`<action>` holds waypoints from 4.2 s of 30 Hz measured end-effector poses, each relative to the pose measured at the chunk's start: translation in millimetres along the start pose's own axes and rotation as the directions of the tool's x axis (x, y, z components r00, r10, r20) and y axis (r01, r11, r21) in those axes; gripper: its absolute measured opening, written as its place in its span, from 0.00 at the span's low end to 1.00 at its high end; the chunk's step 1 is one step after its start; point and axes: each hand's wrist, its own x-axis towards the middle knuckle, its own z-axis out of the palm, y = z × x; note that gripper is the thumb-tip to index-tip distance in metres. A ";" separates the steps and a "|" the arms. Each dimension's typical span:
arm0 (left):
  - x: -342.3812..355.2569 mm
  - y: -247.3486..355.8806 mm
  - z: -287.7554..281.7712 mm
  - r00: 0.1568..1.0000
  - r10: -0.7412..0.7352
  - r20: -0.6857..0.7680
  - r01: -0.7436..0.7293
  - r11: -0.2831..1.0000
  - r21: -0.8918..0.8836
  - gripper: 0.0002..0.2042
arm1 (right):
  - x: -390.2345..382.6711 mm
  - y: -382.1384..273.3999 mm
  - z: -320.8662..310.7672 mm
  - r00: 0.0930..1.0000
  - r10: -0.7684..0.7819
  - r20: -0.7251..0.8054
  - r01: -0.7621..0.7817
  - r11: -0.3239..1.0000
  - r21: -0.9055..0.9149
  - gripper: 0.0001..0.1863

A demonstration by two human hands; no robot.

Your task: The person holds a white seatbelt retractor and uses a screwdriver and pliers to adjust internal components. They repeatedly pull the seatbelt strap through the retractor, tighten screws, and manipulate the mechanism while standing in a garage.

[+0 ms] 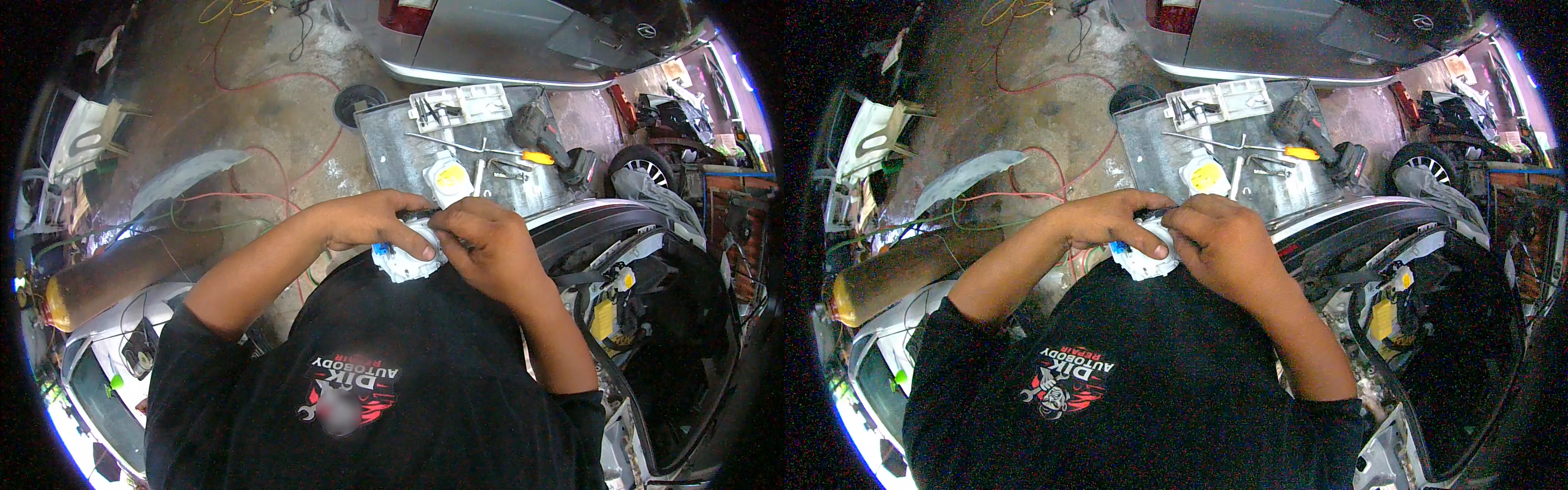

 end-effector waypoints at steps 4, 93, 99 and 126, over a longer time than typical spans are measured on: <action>4.2 -6.6 -3.4 1.000 0.010 0.009 -0.010 1.000 0.021 0.42 | -3.8 -5.1 7.2 0.997 -0.050 -0.059 0.046 0.997 -0.068 0.11; 9.6 -11.6 20.1 0.984 0.125 -0.124 -0.049 0.870 0.491 0.41 | -28.7 14.7 23.0 0.847 0.471 0.245 -0.503 0.565 0.654 0.06; 10.9 -13.3 18.9 0.983 0.125 -0.136 -0.043 0.870 0.491 0.41 | -33.0 16.4 31.7 0.866 0.466 0.182 -0.458 0.592 0.663 0.05; 14.9 -25.7 15.5 0.964 0.240 -0.113 -0.155 0.855 0.495 0.35 | -29.0 -1.6 23.8 0.969 0.182 -0.164 -0.152 0.971 0.183 0.11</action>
